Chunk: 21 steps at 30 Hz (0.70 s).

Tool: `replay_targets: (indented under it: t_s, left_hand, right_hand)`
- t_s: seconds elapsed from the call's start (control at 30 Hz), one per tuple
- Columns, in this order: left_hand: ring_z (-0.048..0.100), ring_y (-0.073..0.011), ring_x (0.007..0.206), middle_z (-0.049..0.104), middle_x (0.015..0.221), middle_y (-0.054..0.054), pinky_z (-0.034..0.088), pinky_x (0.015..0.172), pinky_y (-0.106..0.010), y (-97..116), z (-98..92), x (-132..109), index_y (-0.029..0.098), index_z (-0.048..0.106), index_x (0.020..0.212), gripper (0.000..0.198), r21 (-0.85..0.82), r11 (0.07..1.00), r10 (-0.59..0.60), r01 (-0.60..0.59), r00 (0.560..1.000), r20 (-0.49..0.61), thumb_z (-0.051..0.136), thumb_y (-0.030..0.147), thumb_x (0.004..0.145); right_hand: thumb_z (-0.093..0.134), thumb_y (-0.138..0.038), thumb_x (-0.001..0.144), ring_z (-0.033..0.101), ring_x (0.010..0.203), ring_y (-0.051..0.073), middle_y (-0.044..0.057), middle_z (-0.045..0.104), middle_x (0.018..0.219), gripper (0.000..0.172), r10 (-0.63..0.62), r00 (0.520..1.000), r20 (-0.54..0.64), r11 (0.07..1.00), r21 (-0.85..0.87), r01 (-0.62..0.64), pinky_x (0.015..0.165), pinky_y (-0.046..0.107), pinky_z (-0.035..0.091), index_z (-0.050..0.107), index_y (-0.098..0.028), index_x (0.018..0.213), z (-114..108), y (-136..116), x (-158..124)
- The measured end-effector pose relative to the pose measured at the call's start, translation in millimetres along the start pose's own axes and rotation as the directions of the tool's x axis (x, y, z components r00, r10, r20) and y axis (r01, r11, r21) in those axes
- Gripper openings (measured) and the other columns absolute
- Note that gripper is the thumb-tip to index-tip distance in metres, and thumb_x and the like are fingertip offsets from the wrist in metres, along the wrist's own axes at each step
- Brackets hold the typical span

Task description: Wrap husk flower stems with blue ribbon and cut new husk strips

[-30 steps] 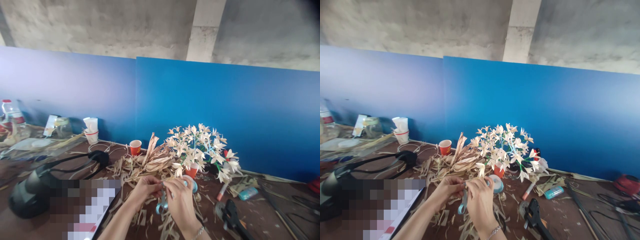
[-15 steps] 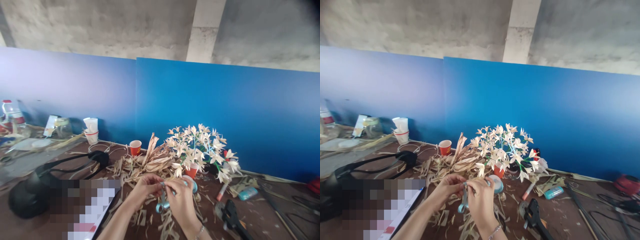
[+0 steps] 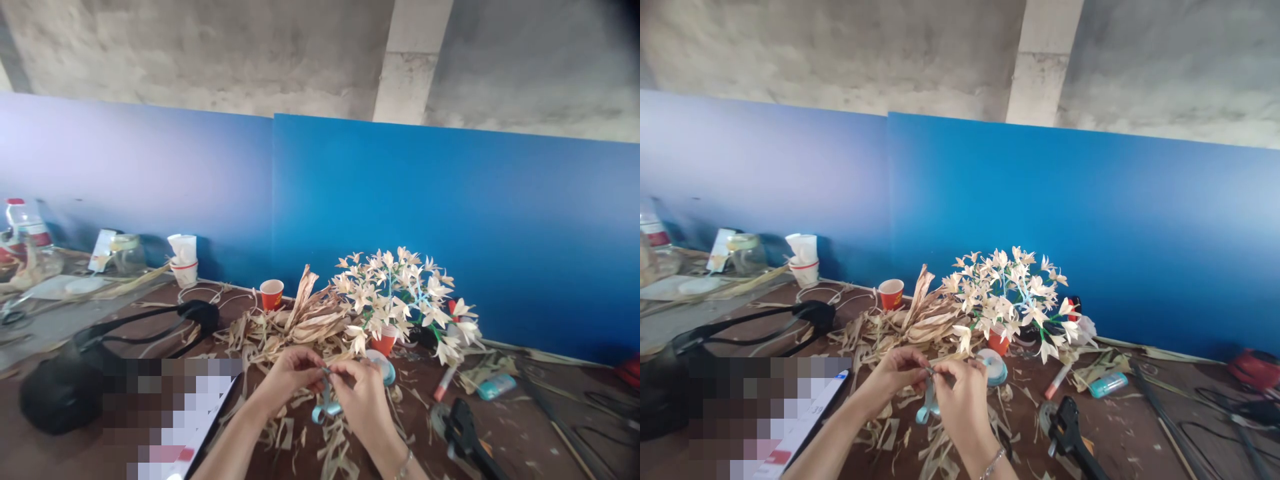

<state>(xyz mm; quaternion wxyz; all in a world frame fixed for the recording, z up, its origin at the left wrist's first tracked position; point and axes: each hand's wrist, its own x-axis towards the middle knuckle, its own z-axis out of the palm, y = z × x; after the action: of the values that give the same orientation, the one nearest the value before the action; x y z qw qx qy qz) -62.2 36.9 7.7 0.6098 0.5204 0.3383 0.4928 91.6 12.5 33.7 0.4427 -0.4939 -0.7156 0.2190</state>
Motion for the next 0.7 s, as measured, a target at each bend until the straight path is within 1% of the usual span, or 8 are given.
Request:
replay_targets:
  t_s: [0.1,0.2,0.27,0.37,0.47,0.57,0.63,0.7]
  left_hand:
    - [0.058,-0.0123,0.049,0.063,0.053,0.0,0.046,0.052,-0.024,0,-1.9,0,0.013,0.06,0.068,0.019,0.033,0.999,0.025,-0.026,1.0,0.01,0.072,0.026,0.06]
    - [0.057,-0.0127,0.05,0.062,0.053,-0.001,0.046,0.053,-0.024,3,-1.3,-1,0.012,0.061,0.068,0.019,0.096,0.995,0.021,-0.023,1.0,0.018,0.071,0.026,0.06]
    - [0.057,-0.0121,0.05,0.062,0.055,-0.001,0.045,0.053,-0.024,7,0.9,-3,0.012,0.061,0.069,0.02,0.112,0.994,0.018,-0.02,1.0,0.017,0.072,0.027,0.06]
    - [0.055,-0.0114,0.05,0.062,0.056,-0.001,0.045,0.053,-0.023,13,5.1,-6,0.011,0.061,0.067,0.02,0.105,0.994,0.001,-0.006,0.999,0.043,0.071,0.028,0.06]
    - [0.055,-0.0116,0.05,0.061,0.056,-0.001,0.044,0.052,-0.024,16,6.7,-8,0.011,0.06,0.065,0.02,0.11,0.994,-0.01,0.002,0.997,0.072,0.07,0.028,0.062]
    - [0.054,-0.0111,0.048,0.059,0.052,0.0,0.043,0.051,-0.023,13,4.3,-7,0.011,0.06,0.066,0.018,0.17,0.985,0.001,-0.009,0.999,0.046,0.068,0.027,0.063]
    - [0.053,-0.0108,0.046,0.058,0.049,0.001,0.041,0.049,-0.022,8,1.6,-4,0.011,0.061,0.066,0.017,0.201,0.979,0.017,-0.021,1.0,0.024,0.068,0.026,0.063]
    - [0.053,-0.0109,0.046,0.057,0.048,0.001,0.041,0.048,-0.021,2,-0.7,-1,0.011,0.061,0.067,0.017,0.193,0.981,0.031,-0.034,0.999,0.021,0.067,0.027,0.064]
  right_hand:
    - [0.051,-0.016,0.069,0.059,0.06,0.015,0.002,0.068,0.063,0.017,0.099,0.987,0.123,0.97,0.207,-0.123,0.057,0.022,0.041,0.067,-0.02,0.065,0,0,1]
    - [0.055,-0.016,0.066,0.056,0.054,0.013,0.001,0.066,0.059,0.013,0.203,0.946,0.254,0.86,0.416,-0.296,0.053,0.02,0.04,0.067,-0.017,0.062,-1,1,2]
    - [0.057,-0.017,0.064,0.053,0.049,0.01,0.0,0.063,0.053,0.011,0.269,0.876,0.4,0.713,0.529,-0.46,0.051,0.019,0.039,0.066,-0.015,0.058,-3,4,2]
    - [0.058,-0.02,0.06,0.049,0.042,0.008,0.0,0.058,0.047,0.012,0.305,0.704,0.641,0.48,0.535,-0.695,0.048,0.02,0.038,0.061,-0.012,0.051,-6,11,4]
    - [0.058,-0.022,0.058,0.048,0.04,0.009,0.001,0.055,0.045,0.012,0.311,0.62,0.72,0.42,0.481,-0.769,0.046,0.022,0.039,0.059,-0.012,0.051,-5,18,6]
    - [0.059,-0.02,0.058,0.052,0.047,0.011,0.002,0.06,0.053,0.008,0.307,0.721,0.621,0.554,0.5,-0.666,0.052,0.023,0.04,0.062,-0.012,0.057,-4,16,8]
    - [0.06,-0.017,0.059,0.056,0.058,0.014,0.003,0.065,0.063,0.009,0.262,0.863,0.432,0.787,0.422,-0.45,0.06,0.025,0.041,0.064,-0.014,0.065,-3,10,7]
    - [0.059,-0.015,0.061,0.057,0.067,0.016,0.002,0.066,0.07,0.014,0.131,0.969,0.21,0.968,0.186,-0.171,0.071,0.03,0.039,0.064,-0.017,0.074,-3,3,4]
